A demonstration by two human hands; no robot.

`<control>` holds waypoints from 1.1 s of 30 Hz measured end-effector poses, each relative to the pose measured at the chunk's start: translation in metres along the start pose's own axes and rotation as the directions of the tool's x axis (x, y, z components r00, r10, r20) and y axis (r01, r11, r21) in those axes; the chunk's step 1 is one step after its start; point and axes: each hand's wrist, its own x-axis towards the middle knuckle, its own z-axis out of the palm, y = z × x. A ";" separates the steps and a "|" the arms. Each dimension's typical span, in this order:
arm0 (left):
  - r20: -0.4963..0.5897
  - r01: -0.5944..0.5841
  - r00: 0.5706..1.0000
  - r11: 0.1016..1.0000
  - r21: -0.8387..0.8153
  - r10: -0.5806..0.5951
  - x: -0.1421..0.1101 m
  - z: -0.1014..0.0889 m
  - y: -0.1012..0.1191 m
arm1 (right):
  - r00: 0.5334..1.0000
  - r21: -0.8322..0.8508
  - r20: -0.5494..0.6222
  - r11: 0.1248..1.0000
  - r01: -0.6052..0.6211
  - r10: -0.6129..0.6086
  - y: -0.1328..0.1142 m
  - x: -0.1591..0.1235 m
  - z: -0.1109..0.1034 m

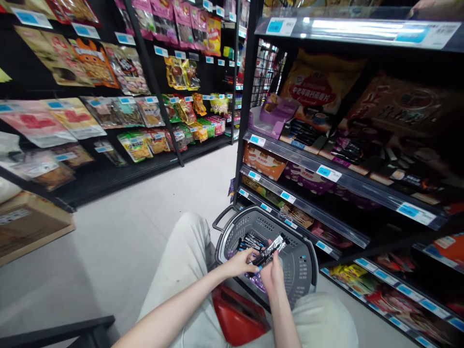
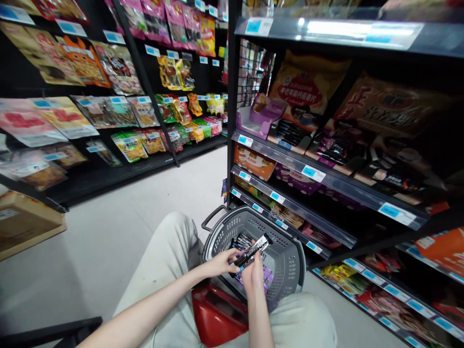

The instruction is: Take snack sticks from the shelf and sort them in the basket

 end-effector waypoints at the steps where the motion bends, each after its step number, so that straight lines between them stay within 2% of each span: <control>1: 0.004 -0.007 1.000 1.000 -0.003 0.007 0.000 0.001 0.002 | 1.000 0.005 0.010 1.000 0.009 -0.009 -0.002 0.000 -0.001; 4: 0.029 -0.019 0.999 1.000 -0.017 0.020 0.001 -0.003 0.009 | 0.999 0.012 -0.004 0.999 0.040 -0.040 -0.008 0.000 -0.007; 8: 0.015 0.033 0.999 0.999 0.039 -0.034 0.002 -0.014 0.012 | 0.994 0.009 -0.105 1.000 0.027 -0.026 -0.016 0.005 -0.022; 10: -0.037 0.085 0.996 0.995 0.051 -0.083 0.002 -0.019 0.015 | 0.992 0.020 -0.129 1.000 0.015 -0.012 -0.015 0.007 -0.028; 12: -0.158 0.118 0.982 0.991 0.069 -0.106 0.000 -0.022 0.023 | 0.990 0.053 -0.143 0.999 -0.006 0.014 -0.009 0.009 -0.030; 14: -0.324 0.103 0.945 0.983 0.150 -0.050 -0.006 -0.026 0.037 | 0.987 0.091 -0.152 0.995 -0.043 0.056 -0.001 0.009 -0.028; 15: -0.391 0.080 0.920 0.971 0.224 0.015 -0.010 -0.028 0.047 | 0.986 0.107 -0.150 0.993 -0.053 0.069 0.004 0.009 -0.026; 17: -0.432 0.032 0.890 0.924 0.381 0.147 -0.018 -0.034 0.065 | 0.987 0.127 -0.143 0.990 -0.054 0.073 0.010 0.009 -0.023; 19: -0.446 0.023 0.875 0.905 0.425 0.187 -0.024 -0.040 0.079 | 0.989 0.146 -0.127 0.988 -0.057 0.076 0.011 0.008 -0.020; 21: -0.443 0.026 0.889 0.954 0.297 0.114 -0.026 -0.047 0.083 | 0.991 0.168 -0.101 0.983 -0.074 0.092 0.007 0.008 -0.018; 23: -0.373 0.015 0.928 1.000 0.019 -0.007 -0.025 -0.053 0.079 | 0.994 0.159 -0.062 0.984 -0.082 0.092 0.000 0.007 -0.018; 26: -0.269 0.016 0.956 0.934 -0.358 -0.119 -0.019 -0.057 0.063 | 0.999 0.045 -0.010 0.998 -0.048 0.048 -0.010 0.005 -0.020; 29: -0.299 0.013 0.940 0.892 -0.452 -0.166 -0.013 -0.058 0.048 | 1.000 -0.113 0.018 0.993 -0.019 0.021 -0.016 0.004 -0.022; 33: -0.421 -0.019 0.890 0.908 -0.418 -0.176 -0.006 -0.058 0.037 | 0.998 -0.284 0.069 0.959 0.010 0.010 -0.018 0.003 -0.022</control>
